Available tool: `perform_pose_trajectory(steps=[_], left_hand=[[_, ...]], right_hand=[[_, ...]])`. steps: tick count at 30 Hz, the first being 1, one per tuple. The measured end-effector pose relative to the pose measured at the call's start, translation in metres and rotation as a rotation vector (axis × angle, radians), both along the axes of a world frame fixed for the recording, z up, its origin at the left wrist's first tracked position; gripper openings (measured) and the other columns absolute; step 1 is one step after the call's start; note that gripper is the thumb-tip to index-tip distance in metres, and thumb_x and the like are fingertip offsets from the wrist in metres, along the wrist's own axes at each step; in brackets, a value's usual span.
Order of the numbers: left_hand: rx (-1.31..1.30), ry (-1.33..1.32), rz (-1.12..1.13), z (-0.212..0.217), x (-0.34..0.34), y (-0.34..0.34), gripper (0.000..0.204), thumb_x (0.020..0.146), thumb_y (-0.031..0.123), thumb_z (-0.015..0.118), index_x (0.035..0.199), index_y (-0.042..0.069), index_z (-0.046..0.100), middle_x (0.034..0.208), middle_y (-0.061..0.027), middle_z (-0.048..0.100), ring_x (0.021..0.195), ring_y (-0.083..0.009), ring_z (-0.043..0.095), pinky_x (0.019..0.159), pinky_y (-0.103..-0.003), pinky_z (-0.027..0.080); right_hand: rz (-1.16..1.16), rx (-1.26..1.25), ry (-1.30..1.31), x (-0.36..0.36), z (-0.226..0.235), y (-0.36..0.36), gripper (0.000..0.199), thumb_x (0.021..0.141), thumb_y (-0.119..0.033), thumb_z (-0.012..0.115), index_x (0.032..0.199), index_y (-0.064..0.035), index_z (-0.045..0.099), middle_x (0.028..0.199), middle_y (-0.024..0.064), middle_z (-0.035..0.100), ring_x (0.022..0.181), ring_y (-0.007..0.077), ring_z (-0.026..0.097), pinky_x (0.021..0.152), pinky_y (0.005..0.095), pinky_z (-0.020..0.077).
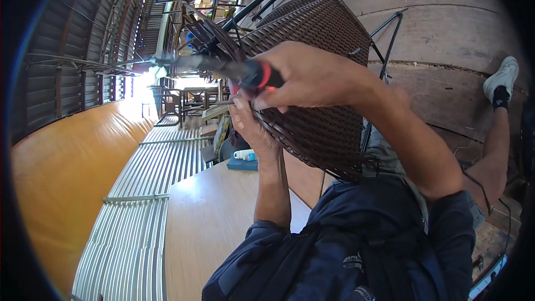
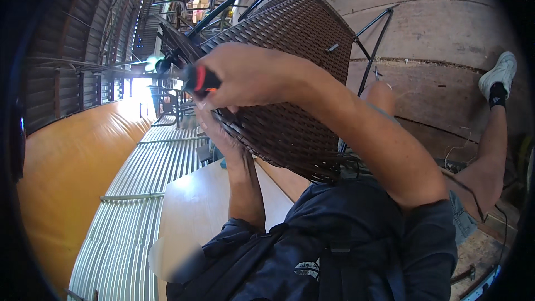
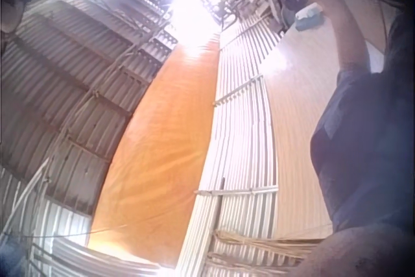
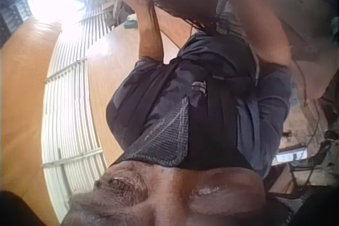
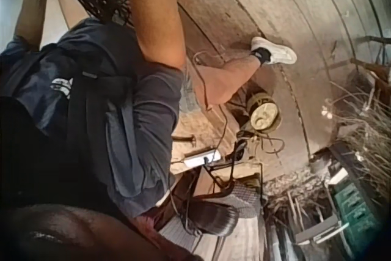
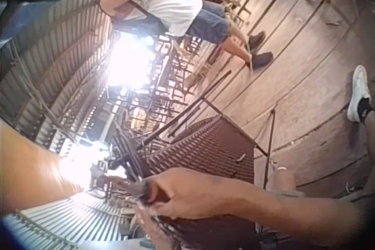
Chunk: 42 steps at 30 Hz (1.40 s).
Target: Repairing a woven synthetic rattan chair using a soldering iron to fuse the strips.
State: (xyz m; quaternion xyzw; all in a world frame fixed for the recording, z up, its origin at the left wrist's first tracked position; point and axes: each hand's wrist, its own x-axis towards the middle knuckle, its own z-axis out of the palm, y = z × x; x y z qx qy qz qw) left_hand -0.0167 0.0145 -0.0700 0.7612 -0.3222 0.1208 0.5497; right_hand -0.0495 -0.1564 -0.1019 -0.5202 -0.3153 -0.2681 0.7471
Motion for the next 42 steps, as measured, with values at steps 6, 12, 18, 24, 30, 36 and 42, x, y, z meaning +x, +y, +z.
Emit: perform_pose_trajectory(steps=[6,12,18,24,30,36,42], left_hand=[[0.143,-0.215,-0.007,-0.003,0.005,0.001,0.037,0.102,0.034,0.039,0.121,0.003,0.046,0.110,-0.0089,0.055,0.097,-0.0141,0.056,0.084,-0.031,0.048],[0.057,-0.013,0.069,0.007,-0.001,0.005,0.028,0.098,0.023,0.047,0.109,-0.002,0.054,0.101,-0.0118,0.057,0.094,-0.0192,0.054,0.084,-0.035,0.043],[-0.031,-0.079,-0.108,-0.004,0.014,0.007,0.019,0.100,0.020,0.048,0.094,0.003,0.056,0.081,0.0043,0.051,0.072,-0.0047,0.042,0.065,-0.019,0.036],[-0.116,-0.070,-0.345,-0.016,0.028,0.011,0.010,0.097,0.012,0.054,0.093,0.003,0.054,0.082,0.0012,0.049,0.068,-0.0068,0.040,0.063,-0.020,0.035],[-0.286,-0.176,-0.455,-0.028,0.037,-0.002,0.005,0.093,0.006,0.058,0.092,0.001,0.056,0.081,-0.0033,0.052,0.067,-0.0126,0.048,0.060,-0.025,0.042],[-0.375,-0.174,-0.439,-0.039,0.038,-0.010,0.006,0.090,0.005,0.061,0.090,0.001,0.057,0.079,-0.0075,0.054,0.065,-0.0182,0.052,0.059,-0.028,0.044],[-0.423,-0.196,-0.470,-0.040,0.041,-0.011,0.009,0.089,0.005,0.064,0.090,0.001,0.055,0.079,-0.0086,0.055,0.065,-0.0215,0.053,0.058,-0.030,0.044]], right_hand=[[-0.380,-0.298,-0.096,0.014,0.035,0.003,0.026,0.079,-0.024,0.067,0.092,-0.0012,0.063,0.071,0.0129,0.060,0.067,0.0287,0.061,0.066,0.0376,0.0482],[0.081,0.065,0.099,-0.008,0.014,-0.016,0.022,0.082,-0.021,0.068,0.093,-0.0033,0.063,0.076,0.0072,0.065,0.058,0.0118,0.059,0.055,0.0251,0.0461],[-0.060,0.241,0.433,-0.039,-0.030,-0.014,0.017,0.085,-0.014,0.066,0.095,-0.0012,0.061,0.078,0.0063,0.066,0.058,0.0108,0.059,0.054,0.0247,0.0473],[-0.123,0.395,0.537,-0.063,-0.046,-0.002,0.015,0.084,-0.008,0.065,0.097,0.0000,0.061,0.082,0.0123,0.065,0.057,0.0129,0.058,0.054,0.0258,0.0468],[-0.662,0.078,0.846,-0.114,-0.002,-0.002,0.021,0.086,-0.016,0.069,0.100,-0.0009,0.063,0.078,0.0046,0.065,0.054,0.0068,0.056,0.046,0.0192,0.0399],[-0.707,-0.024,0.951,-0.131,0.036,0.029,0.017,0.086,-0.019,0.070,0.085,-0.0033,0.064,0.065,-0.0010,0.059,0.051,0.0043,0.052,0.045,0.0187,0.0395],[-1.128,-0.959,1.172,-0.140,0.093,0.049,0.034,0.078,-0.012,0.071,0.106,-0.0002,0.057,0.076,0.0162,0.057,0.068,0.0274,0.055,0.067,0.0372,0.0451]])
